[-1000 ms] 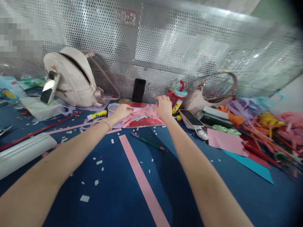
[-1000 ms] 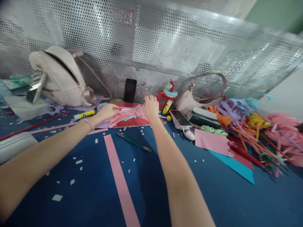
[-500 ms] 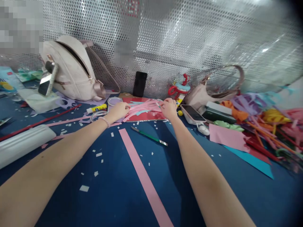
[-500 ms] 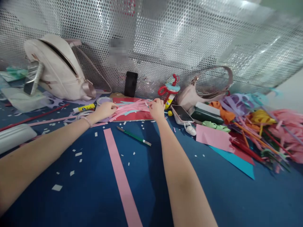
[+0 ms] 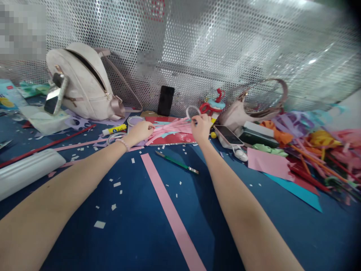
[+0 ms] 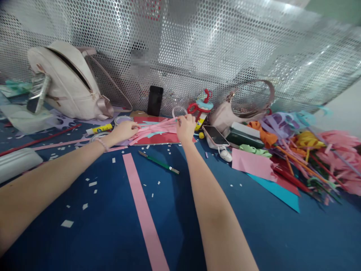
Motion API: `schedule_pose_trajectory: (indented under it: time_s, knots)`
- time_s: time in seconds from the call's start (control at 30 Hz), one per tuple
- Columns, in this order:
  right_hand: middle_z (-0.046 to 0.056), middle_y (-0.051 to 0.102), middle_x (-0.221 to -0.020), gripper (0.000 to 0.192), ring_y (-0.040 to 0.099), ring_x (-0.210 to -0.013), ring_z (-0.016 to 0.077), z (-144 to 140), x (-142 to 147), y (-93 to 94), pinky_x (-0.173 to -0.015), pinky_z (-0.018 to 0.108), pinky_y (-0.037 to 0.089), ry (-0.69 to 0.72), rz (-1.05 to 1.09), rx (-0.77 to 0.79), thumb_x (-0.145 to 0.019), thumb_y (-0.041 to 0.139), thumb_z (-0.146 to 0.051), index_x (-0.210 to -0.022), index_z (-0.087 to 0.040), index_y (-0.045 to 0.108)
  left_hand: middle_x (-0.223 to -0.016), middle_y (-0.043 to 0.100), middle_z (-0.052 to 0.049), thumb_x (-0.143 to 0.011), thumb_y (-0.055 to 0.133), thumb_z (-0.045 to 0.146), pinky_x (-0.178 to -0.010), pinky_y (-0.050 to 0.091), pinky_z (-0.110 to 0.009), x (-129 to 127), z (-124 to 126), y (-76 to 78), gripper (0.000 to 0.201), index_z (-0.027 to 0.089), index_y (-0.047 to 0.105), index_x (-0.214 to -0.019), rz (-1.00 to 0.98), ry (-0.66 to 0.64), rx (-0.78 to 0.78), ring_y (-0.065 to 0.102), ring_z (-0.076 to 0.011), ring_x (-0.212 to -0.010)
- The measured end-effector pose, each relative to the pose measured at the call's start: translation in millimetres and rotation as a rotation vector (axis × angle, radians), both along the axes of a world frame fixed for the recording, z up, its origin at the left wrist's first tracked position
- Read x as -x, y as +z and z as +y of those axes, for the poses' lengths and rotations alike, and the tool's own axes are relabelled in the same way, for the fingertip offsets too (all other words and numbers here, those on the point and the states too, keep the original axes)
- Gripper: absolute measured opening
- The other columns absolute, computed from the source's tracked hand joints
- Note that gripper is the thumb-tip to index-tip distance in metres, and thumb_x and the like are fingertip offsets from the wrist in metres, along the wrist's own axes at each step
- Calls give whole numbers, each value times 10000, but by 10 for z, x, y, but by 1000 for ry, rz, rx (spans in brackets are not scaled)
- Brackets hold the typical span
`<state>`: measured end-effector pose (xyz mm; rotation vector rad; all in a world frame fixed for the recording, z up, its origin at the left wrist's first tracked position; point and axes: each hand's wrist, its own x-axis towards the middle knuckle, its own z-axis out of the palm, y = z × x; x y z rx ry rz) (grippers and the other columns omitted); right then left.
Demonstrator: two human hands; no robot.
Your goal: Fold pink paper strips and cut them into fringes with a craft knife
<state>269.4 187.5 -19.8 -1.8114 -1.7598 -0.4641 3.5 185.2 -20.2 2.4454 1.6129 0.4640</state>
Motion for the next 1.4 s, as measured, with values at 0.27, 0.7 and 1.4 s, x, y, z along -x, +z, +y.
schedule_pose_trajectory:
  time_s: [0.27,0.7,1.4]
  knots:
    - [159,577,-1093,334,466,-1041,287,-60,303,52,-873,387,367,187,-57,186,-851,418,-179,-1087,-145,653,-1136,603,-103,-934,524,315,-865,463,-425,-14,-244,400,252,133,615,-1084,206,-113,-48,581,-245,-1026]
    - [8,627,-755,183,535,-638,142,-1212,322,434,-547,232,343,614,-152,817,-785,624,-331,-889,-190,570,-1002,639,-42,-817,697,255,-661,400,-263,-178,-1612,648,293,204,599,-1088,513,-780,191,610,-206,-875]
    - [86,672,-960,149,636,-879,230,-1749,310,414,-696,305,416,337,-403,770,-911,450,-275,-981,-194,554,-941,606,-65,-837,515,54,-709,376,-320,-21,-1862,467,136,173,569,-877,450,-818,44,572,-221,-843]
